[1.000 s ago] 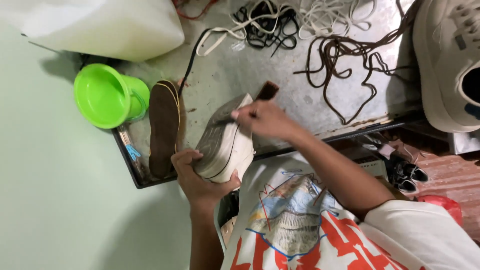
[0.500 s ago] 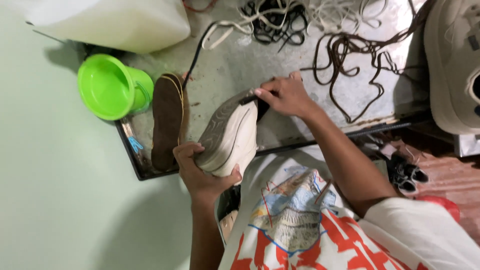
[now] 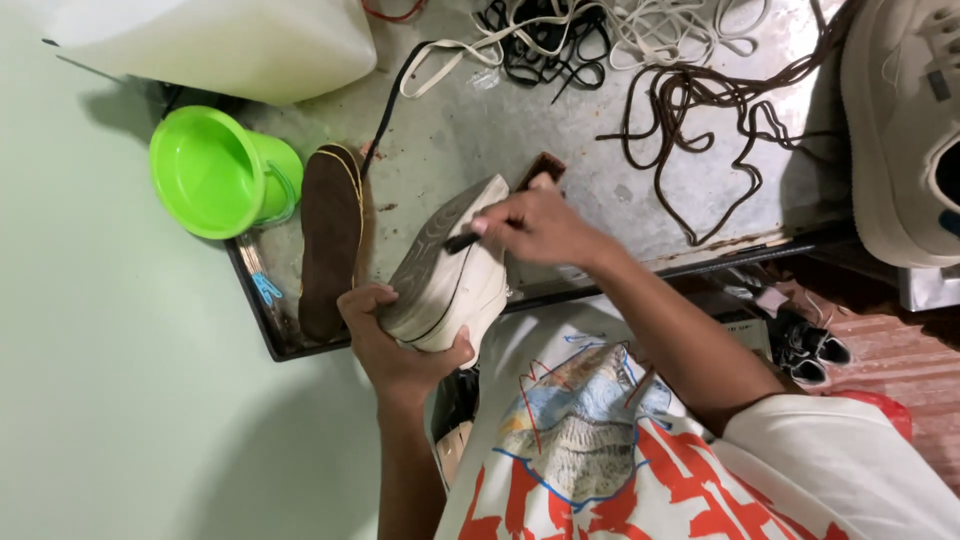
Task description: Applying adhesive to the seam of a shoe using a small brush for repair purposes.
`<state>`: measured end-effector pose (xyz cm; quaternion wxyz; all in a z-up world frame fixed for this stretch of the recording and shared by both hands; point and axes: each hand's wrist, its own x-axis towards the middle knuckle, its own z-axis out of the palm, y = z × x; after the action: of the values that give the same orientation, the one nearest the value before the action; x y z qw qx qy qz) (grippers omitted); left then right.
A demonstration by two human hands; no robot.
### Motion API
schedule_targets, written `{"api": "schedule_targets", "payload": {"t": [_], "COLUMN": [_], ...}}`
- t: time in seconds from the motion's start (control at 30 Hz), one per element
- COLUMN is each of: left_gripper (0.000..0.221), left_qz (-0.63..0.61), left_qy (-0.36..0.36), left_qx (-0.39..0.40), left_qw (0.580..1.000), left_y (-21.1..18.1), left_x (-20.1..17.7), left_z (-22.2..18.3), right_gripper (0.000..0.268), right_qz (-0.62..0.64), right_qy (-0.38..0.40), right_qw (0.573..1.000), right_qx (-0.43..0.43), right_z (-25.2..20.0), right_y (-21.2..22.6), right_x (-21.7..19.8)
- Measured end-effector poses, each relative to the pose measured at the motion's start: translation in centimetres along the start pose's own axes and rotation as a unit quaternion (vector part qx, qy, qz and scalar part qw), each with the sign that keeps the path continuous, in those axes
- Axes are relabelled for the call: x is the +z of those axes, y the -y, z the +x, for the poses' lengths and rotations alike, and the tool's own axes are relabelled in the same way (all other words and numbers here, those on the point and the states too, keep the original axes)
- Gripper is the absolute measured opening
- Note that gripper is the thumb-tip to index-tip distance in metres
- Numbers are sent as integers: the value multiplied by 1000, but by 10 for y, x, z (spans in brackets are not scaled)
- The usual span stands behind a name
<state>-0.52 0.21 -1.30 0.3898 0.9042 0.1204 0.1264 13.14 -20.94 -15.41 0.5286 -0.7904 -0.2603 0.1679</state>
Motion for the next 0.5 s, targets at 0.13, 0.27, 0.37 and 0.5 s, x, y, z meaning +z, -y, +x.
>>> {"api": "schedule_targets", "payload": {"t": [0.13,0.27,0.37,0.5], "left_gripper": [87,85,88,87], "left_qz": [-19,-22,2,-4], "left_qy": [12,4,0,-21], "left_qx": [-11,21,31,52], "left_qw": [1000,1000,1000,998], "left_y": [2,2,8,7], "left_x": [-4,0,-4,-4], "left_z": [3,12,14,26], "right_gripper": [11,23,16,34], "right_qz": [55,-37,31,-277], "right_qy": [-16,-40,-19,-122], "right_qw": [998,997,997,947], "right_qx": [38,54,72,107], "right_z": [2,-1,-9,-7], "right_y": [17,41,90,1], "right_x": [-46,-42,-49,-76]}}
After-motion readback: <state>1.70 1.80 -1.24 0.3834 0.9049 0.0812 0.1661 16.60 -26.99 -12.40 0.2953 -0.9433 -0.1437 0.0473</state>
